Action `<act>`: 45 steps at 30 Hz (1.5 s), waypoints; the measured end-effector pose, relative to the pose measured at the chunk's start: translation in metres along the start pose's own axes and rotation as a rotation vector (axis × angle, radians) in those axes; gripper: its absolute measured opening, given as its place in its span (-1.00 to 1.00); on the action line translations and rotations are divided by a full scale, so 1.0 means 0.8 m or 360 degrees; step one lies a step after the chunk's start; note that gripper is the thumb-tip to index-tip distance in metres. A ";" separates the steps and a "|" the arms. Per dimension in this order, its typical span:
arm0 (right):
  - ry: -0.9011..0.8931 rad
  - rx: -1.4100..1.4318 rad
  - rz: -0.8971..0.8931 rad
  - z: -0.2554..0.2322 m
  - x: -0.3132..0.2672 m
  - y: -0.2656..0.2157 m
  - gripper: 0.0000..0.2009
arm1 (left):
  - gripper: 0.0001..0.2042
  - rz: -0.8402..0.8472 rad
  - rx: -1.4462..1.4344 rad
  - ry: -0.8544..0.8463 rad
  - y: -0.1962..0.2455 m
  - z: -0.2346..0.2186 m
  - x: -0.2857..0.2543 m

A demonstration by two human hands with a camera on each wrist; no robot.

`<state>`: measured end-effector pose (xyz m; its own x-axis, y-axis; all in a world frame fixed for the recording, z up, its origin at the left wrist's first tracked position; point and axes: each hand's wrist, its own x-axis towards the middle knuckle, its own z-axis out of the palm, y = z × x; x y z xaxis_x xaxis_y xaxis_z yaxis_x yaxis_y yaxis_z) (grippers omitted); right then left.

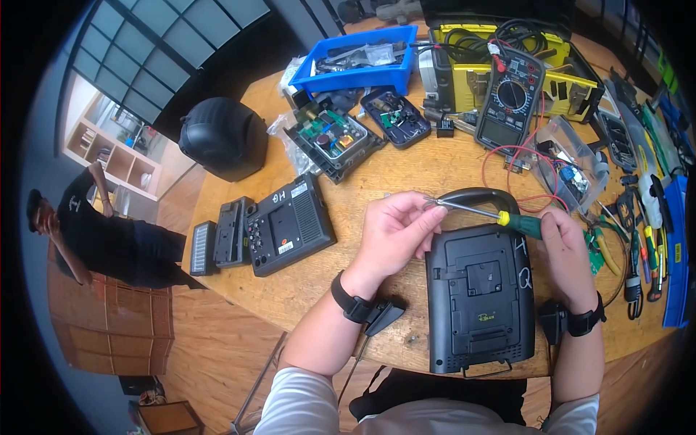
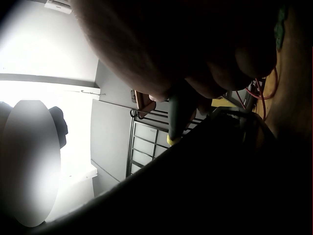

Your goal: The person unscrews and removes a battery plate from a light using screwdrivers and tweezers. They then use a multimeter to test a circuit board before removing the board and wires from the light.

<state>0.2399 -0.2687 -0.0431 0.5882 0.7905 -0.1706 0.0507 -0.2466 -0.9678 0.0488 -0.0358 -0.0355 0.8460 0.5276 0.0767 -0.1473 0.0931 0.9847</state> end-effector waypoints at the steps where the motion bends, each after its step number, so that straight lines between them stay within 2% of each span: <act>1: 0.0031 0.0047 -0.0117 0.008 -0.002 -0.005 -0.78 | -0.92 0.0015 0.0018 0.0000 0.000 0.000 0.000; 2: 0.0062 0.0093 -0.0233 0.014 -0.004 -0.010 -0.80 | -0.92 0.0011 0.0016 0.0001 0.000 0.001 0.000; 3: 0.0058 0.0092 -0.0227 0.014 -0.008 -0.020 -0.80 | -0.92 -0.0005 -0.0033 0.0020 0.000 0.001 0.000; 5: -0.0087 0.0534 0.0031 0.010 -0.016 -0.041 -0.81 | -0.92 -0.0023 -0.0084 0.0048 0.003 0.003 -0.001; 6: -0.0093 0.0532 0.0035 0.011 -0.015 -0.040 -0.81 | -0.92 -0.0030 -0.0032 0.0036 0.005 0.004 -0.001; 9: 0.0144 0.0255 -0.0175 0.015 -0.005 -0.020 -0.88 | -0.92 -0.0034 0.0013 0.0024 0.003 0.004 -0.001; 13: 0.0201 0.0095 -0.0088 0.012 0.003 -0.002 -0.91 | -0.91 0.0000 0.0049 -0.0004 0.003 0.004 -0.001; 16: 0.0139 0.0116 -0.0042 0.013 -0.002 -0.011 -0.87 | -0.91 -0.0023 -0.0029 0.0035 0.003 0.003 0.000; 18: -0.0097 0.0538 0.0065 0.015 -0.016 -0.040 -0.78 | -0.91 -0.0032 -0.0080 0.0057 0.001 0.003 0.001; 22: -0.0104 0.0551 -0.0033 0.014 -0.017 -0.033 -0.69 | -0.91 -0.0005 -0.0107 0.0044 0.001 0.003 0.002; 24: 0.0065 0.0257 -0.0339 0.018 -0.012 -0.022 -0.73 | -0.91 0.0008 -0.0068 0.0049 -0.001 0.004 0.001; 28: 0.0128 0.0110 -0.0302 0.010 -0.008 -0.020 -0.78 | -0.90 -0.0001 0.0028 0.0073 0.003 0.006 0.000; 31: 0.0047 -0.0083 -0.0178 -0.005 -0.008 -0.010 -0.82 | -0.91 0.0020 0.0017 0.0047 0.002 0.006 0.001; 34: 0.0131 0.0045 -0.0164 0.011 -0.011 -0.018 -0.76 | -0.91 0.0013 0.0038 0.0013 0.001 0.003 0.000; 36: 0.0220 0.0289 -0.0399 0.032 -0.013 -0.032 -0.70 | -0.92 0.0009 -0.0013 0.0046 -0.002 0.004 0.001; 38: 0.0115 0.0417 -0.0458 0.031 -0.013 -0.025 -0.66 | -0.92 0.0005 -0.0066 0.0084 -0.002 0.004 0.001; 41: 0.0146 0.0253 -0.0479 0.028 -0.010 -0.023 -0.70 | -0.92 0.0020 -0.0011 0.0075 -0.001 0.005 0.001; 43: 0.0144 -0.0132 -0.0547 0.021 -0.008 -0.027 -0.76 | -0.93 0.0006 -0.0031 0.0096 -0.002 0.004 0.002; 45: 0.0057 -0.0252 -0.0455 0.008 -0.008 -0.018 -0.77 | -0.93 0.0003 -0.0055 0.0099 -0.002 0.003 0.002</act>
<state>0.2300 -0.2665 -0.0290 0.5598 0.8208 0.1133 0.3410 -0.1036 -0.9343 0.0519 -0.0370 -0.0366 0.8125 0.5790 0.0676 -0.1673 0.1207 0.9785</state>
